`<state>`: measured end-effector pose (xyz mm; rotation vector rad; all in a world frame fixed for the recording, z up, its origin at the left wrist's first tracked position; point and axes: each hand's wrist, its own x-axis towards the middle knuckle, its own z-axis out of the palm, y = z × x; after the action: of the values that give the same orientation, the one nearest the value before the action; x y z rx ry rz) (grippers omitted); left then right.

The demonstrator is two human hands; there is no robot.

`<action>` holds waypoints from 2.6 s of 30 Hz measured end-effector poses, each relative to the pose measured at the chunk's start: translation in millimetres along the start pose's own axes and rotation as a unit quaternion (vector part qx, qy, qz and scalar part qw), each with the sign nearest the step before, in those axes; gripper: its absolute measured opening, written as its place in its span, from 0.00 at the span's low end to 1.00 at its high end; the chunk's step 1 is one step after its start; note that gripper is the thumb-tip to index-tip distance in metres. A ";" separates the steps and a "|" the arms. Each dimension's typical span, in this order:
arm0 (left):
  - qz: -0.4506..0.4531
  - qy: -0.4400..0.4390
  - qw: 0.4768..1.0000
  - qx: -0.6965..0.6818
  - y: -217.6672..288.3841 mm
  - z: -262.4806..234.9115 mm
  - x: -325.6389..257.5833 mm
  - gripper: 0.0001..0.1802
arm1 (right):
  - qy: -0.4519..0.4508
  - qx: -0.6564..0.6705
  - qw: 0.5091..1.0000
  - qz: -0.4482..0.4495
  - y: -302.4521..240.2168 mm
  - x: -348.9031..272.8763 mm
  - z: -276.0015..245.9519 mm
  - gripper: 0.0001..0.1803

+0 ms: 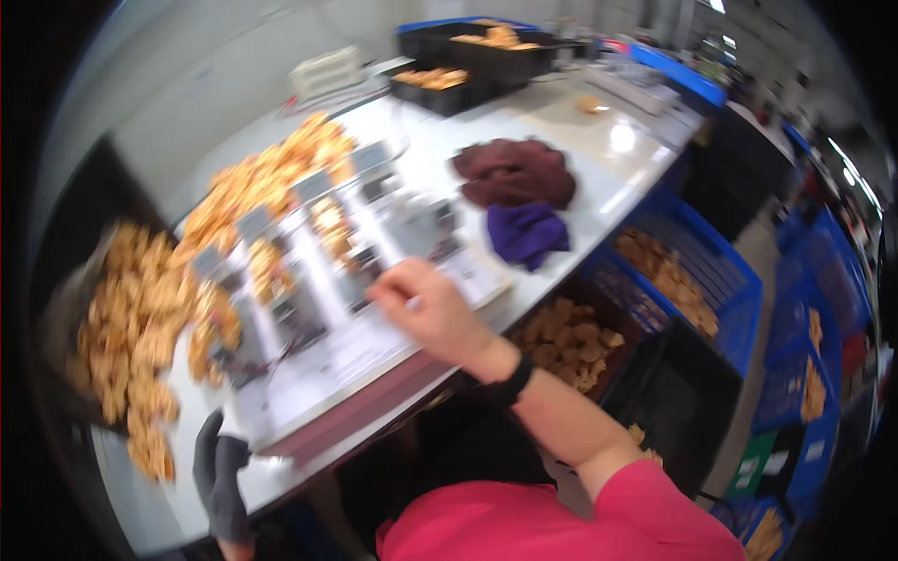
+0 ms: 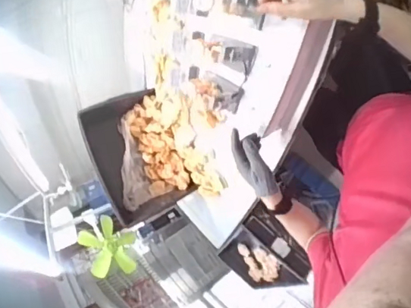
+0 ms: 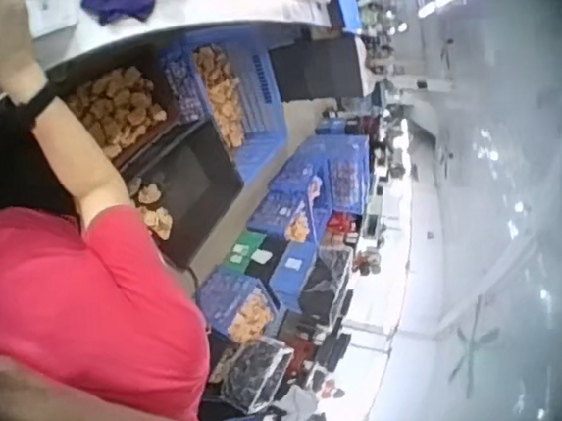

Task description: The person assembles yellow plastic electrical components by inserting them into a white testing jig with metal clamps. They connect red and black wires to the components and the jig, then remove the components and place them into a black bin. The process is repeated for multiple units.

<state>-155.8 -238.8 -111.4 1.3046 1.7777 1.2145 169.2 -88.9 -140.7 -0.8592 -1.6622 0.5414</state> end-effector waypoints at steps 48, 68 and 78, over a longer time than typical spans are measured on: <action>0.101 0.216 0.934 0.266 -88.0 17.7 -7.1 0.14 | -0.170 -0.209 0.963 0.011 -11.8 -7.0 -15.7 0.05; 0.105 0.210 0.934 0.269 -87.5 18.2 -6.7 0.14 | -0.194 -0.228 0.954 -0.025 -9.6 -7.6 -15.5 0.06; 0.138 0.223 0.922 0.286 -89.1 17.8 -4.5 0.13 | -0.206 -0.234 0.949 -0.041 -6.9 -5.1 -17.6 0.06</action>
<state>-172.9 -245.7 -200.5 1.7531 2.4741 1.2625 184.8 -98.7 -134.1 -1.0596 -2.2548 0.2788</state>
